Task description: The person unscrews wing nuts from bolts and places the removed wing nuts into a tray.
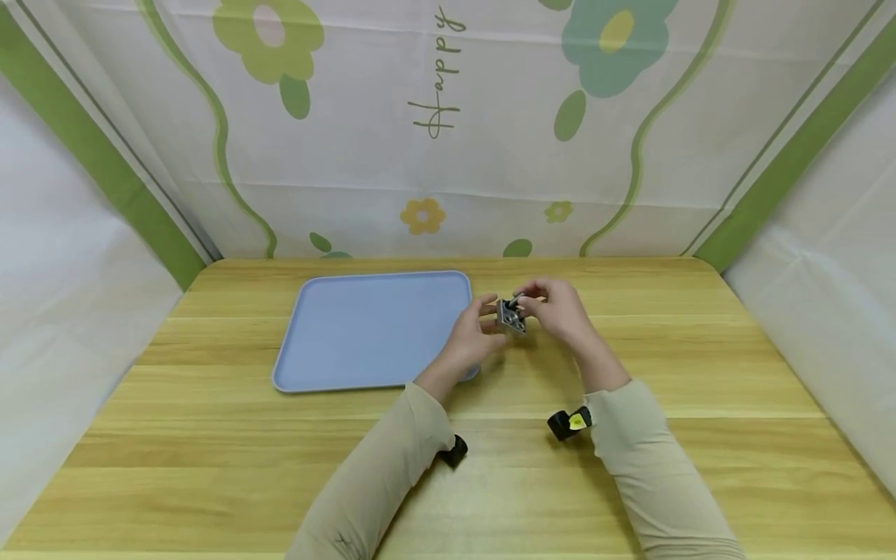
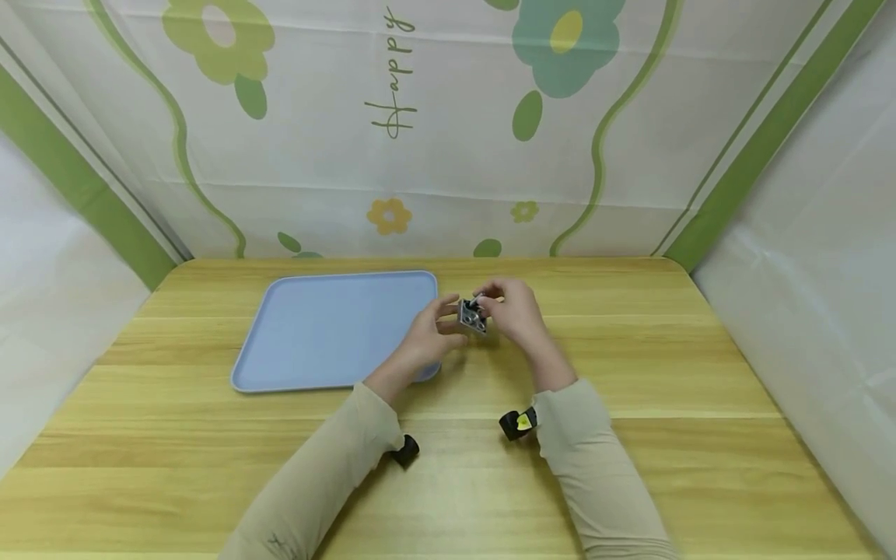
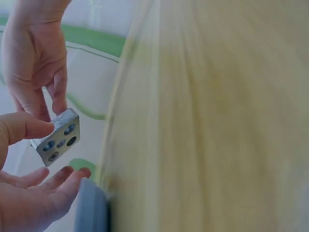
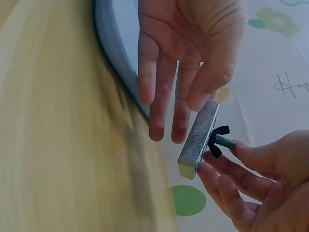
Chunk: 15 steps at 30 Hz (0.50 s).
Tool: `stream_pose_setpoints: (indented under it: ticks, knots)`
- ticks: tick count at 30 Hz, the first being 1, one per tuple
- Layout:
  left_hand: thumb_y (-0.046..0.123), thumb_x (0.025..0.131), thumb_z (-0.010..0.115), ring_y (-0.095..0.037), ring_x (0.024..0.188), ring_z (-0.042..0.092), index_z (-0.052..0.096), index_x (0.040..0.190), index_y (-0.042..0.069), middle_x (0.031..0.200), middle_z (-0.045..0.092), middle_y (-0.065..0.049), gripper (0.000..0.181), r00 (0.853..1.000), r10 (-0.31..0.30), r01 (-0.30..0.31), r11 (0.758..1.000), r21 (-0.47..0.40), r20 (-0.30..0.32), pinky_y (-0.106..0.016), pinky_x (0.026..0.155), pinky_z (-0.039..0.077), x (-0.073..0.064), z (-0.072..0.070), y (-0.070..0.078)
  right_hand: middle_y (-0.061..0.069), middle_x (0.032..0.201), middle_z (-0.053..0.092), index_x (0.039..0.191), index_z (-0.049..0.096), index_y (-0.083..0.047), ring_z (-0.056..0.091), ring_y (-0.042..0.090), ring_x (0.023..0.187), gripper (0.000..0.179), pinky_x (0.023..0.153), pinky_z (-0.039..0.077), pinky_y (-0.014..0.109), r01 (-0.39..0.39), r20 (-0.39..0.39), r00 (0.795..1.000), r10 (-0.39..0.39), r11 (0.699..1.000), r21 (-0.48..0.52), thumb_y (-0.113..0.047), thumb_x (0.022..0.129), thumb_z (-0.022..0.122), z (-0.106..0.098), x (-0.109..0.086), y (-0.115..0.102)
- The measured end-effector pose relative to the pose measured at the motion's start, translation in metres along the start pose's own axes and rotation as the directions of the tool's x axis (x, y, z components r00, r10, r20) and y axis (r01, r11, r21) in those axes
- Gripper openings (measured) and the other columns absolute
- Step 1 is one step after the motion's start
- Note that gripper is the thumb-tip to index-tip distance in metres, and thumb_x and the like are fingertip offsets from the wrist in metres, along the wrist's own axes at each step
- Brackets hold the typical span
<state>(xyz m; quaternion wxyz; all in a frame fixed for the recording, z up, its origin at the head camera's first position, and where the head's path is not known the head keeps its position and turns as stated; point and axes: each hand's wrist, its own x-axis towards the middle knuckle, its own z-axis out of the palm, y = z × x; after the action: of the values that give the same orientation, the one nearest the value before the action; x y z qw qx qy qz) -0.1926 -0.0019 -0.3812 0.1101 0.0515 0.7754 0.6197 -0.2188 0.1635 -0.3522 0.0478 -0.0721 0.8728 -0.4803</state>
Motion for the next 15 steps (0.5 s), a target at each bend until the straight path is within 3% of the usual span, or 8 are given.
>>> stream_pose_setpoints:
  ticks: [4, 9, 15]
  knots:
    - [-0.003, 0.087, 0.071, -0.034, 0.132, 0.055, 0.042, 0.148, 0.007, 0.148, 0.050, -0.015, 0.068, 0.999, 0.020, -0.022, 0.998, -0.066, -0.035, -0.040, 0.102, 0.053, -0.001, -0.007, 0.002, 0.027, 0.120, 0.065, 0.119, 0.063, 0.009, 0.071, 0.031, 0.094, 0.022, 0.095, 0.056, 0.047, -0.009, -0.004, 1.000, 0.010, 0.994, 0.108, -0.002, 0.101, 0.054, 0.002, 0.001, -0.005]
    - [0.005, 0.091, 0.072, -0.030, 0.134, 0.053, 0.047, 0.144, 0.008, 0.147, 0.051, -0.011, 0.059, 0.998, 0.041, -0.048, 0.987, -0.151, -0.052, -0.040, 0.103, 0.052, -0.005, -0.018, 0.009, 0.024, 0.123, 0.064, 0.124, 0.060, 0.008, 0.071, 0.016, 0.087, 0.026, 0.095, 0.057, 0.034, -0.031, -0.011, 0.999, 0.035, 0.964, 0.263, -0.003, 0.101, 0.054, 0.001, -0.001, -0.015]
    - [0.014, 0.092, 0.073, -0.028, 0.136, 0.051, 0.050, 0.144, 0.010, 0.146, 0.053, -0.008, 0.057, 0.994, 0.090, -0.099, 0.982, -0.163, -0.063, -0.043, 0.107, 0.049, -0.011, -0.028, 0.020, 0.012, 0.113, 0.064, 0.125, 0.058, 0.009, 0.071, 0.009, 0.086, 0.027, 0.090, 0.057, 0.024, -0.036, -0.008, 0.999, 0.043, 0.920, 0.390, -0.004, 0.102, 0.053, 0.000, -0.004, -0.026]
